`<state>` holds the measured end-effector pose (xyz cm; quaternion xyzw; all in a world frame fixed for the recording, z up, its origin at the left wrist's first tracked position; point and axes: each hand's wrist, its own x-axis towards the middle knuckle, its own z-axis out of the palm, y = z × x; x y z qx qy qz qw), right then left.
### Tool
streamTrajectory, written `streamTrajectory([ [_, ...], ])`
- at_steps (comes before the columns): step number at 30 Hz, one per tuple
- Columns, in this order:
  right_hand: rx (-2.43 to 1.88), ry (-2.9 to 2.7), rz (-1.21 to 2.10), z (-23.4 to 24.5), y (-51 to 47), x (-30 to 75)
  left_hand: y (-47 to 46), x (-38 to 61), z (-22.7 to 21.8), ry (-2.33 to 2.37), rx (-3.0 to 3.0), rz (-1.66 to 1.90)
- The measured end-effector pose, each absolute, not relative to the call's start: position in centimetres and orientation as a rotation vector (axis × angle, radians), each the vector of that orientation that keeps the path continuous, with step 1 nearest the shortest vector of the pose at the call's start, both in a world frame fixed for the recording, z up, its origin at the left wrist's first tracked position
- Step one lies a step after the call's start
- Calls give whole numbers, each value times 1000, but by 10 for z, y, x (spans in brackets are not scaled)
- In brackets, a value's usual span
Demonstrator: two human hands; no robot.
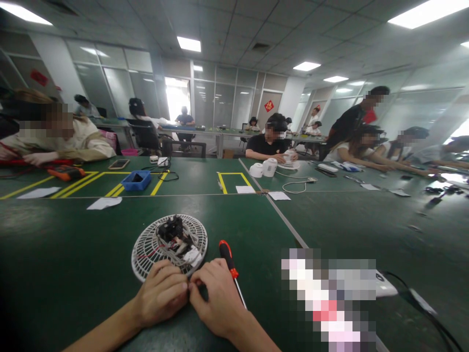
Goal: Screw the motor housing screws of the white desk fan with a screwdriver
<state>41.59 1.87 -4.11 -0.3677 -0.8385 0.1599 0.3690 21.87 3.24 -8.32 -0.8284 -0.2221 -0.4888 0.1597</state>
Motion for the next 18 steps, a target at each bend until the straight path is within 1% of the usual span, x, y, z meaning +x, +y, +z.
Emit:
streamTrajectory([
  [4, -1022, -2068, 306, -39, 25, 423, 32, 220, -80, -639, -2353, -1446],
  [7, -1255, -1969, 189, -43, 34, 431, 32, 221, -78, -658, -2347, -1452],
  [10, -1490, -2002, 90, -52, 41, 439, 32, 222, -78, -664, -2345, -1469],
  [13, -1591, -2032, -23, -62, 46, 448, 32, 223, -77, -665, -2336, -1493],
  [15, -1598, -2029, -32, -65, 48, 453, 32, 223, -76, -664, -2346, -1497],
  [18, -1628, -2022, 72, -63, 50, 458, 32, 223, -75, -662, -2357, -1498],
])
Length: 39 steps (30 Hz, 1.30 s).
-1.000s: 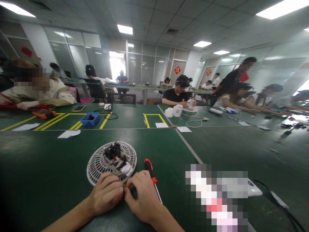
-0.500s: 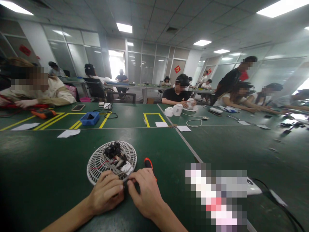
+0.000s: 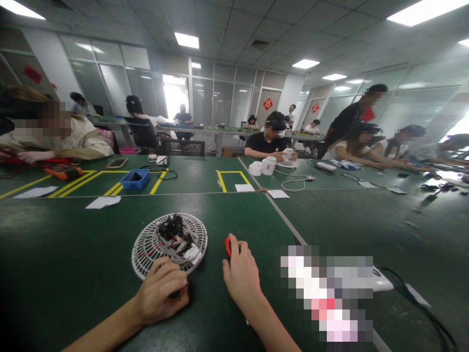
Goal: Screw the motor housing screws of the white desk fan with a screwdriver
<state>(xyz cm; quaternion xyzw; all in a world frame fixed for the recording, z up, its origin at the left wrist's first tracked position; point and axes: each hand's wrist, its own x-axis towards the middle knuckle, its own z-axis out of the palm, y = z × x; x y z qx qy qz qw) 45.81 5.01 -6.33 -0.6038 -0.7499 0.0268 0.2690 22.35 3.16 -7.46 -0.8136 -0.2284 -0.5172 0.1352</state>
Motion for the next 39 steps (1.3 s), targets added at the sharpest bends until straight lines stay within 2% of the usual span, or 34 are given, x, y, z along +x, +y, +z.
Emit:
streamTrajectory([
  [8, -1741, -1843, 411, -47, 52, 462, 32, 223, -76, -664, -2380, -1496],
  [13, -1537, -1561, 937, -44, 54, 460, 31, 222, -75, -670, -2395, -1490],
  [19, -1323, -1225, 1224, -34, 51, 449, 31, 222, -73, -685, -2386, -1486],
  [26, -1152, -919, 1297, -20, 44, 447, 30, 219, -70, -761, -2380, -1529],
  [32, -1026, -776, 1202, -17, 44, 449, 35, 214, -70, -809, -2264, -1735],
  [39, -953, -678, 1101, -16, 45, 447, 38, 210, -77, -888, -2244, -1747],
])
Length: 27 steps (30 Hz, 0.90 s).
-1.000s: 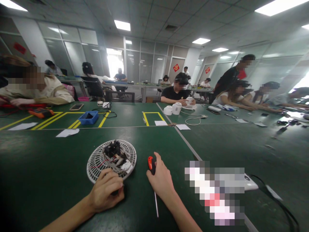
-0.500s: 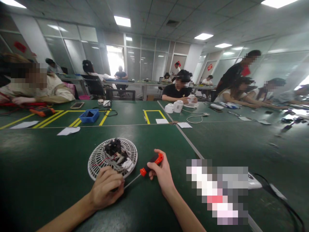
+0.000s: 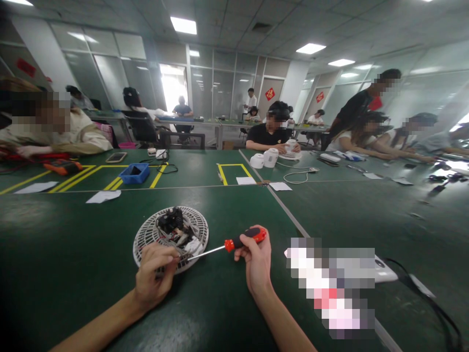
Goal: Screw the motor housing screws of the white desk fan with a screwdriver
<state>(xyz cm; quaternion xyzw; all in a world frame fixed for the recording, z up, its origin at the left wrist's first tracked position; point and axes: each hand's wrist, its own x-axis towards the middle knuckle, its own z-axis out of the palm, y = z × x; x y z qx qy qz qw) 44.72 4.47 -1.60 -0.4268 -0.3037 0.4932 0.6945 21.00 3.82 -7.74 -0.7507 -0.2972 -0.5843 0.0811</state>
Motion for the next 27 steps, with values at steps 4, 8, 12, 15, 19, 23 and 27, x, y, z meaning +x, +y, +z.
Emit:
streamTrajectory([
  [4, -930, -649, 1069, -13, 44, 447, 38, 209, -77, -910, -2234, -1751],
  [8, -925, -616, 1050, -12, 43, 448, 38, 210, -77, -901, -2239, -1754],
  [12, -930, -620, 1047, -13, 42, 444, 38, 211, -78, -911, -2251, -1748],
  [15, -935, -637, 1057, -14, 39, 441, 37, 211, -77, -896, -2264, -1731],
  [19, -928, -677, 1049, -15, 36, 438, 35, 211, -75, -875, -2289, -1707],
  [23, -916, -650, 1017, -15, 37, 439, 36, 212, -74, -884, -2260, -1740],
  [27, -920, -618, 1002, -15, 41, 442, 37, 211, -75, -927, -2246, -1743],
])
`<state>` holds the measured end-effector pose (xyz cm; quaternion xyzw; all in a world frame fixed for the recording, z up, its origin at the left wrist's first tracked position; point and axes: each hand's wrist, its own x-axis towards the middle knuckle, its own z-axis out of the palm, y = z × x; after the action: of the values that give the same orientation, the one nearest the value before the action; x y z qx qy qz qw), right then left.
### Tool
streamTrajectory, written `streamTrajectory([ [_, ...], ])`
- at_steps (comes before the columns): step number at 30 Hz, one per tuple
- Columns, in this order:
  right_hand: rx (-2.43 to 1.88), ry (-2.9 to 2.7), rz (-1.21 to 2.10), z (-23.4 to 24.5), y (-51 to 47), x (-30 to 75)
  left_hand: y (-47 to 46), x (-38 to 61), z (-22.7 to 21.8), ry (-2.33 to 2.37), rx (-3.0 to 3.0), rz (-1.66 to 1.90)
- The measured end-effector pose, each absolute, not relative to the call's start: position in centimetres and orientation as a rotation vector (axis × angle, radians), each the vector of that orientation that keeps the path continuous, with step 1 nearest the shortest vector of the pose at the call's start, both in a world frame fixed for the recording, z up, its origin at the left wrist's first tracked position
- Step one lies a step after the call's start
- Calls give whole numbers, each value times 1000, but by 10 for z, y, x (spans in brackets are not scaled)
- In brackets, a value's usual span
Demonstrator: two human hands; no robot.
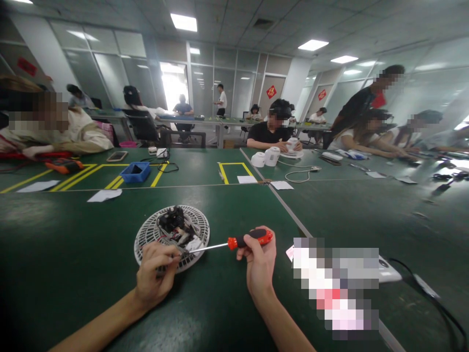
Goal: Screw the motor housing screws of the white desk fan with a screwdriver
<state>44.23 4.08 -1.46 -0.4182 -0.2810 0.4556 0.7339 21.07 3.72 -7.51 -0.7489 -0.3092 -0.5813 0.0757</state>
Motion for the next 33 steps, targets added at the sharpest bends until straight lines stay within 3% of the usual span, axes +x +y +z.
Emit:
streamTrajectory([
  [25, -1002, -819, 899, -17, 35, 440, 39, 206, -78, -946, -2234, -1734],
  [33, -1017, -900, 1051, -16, 30, 438, 42, 204, -77, -1177, -2019, -1825],
])
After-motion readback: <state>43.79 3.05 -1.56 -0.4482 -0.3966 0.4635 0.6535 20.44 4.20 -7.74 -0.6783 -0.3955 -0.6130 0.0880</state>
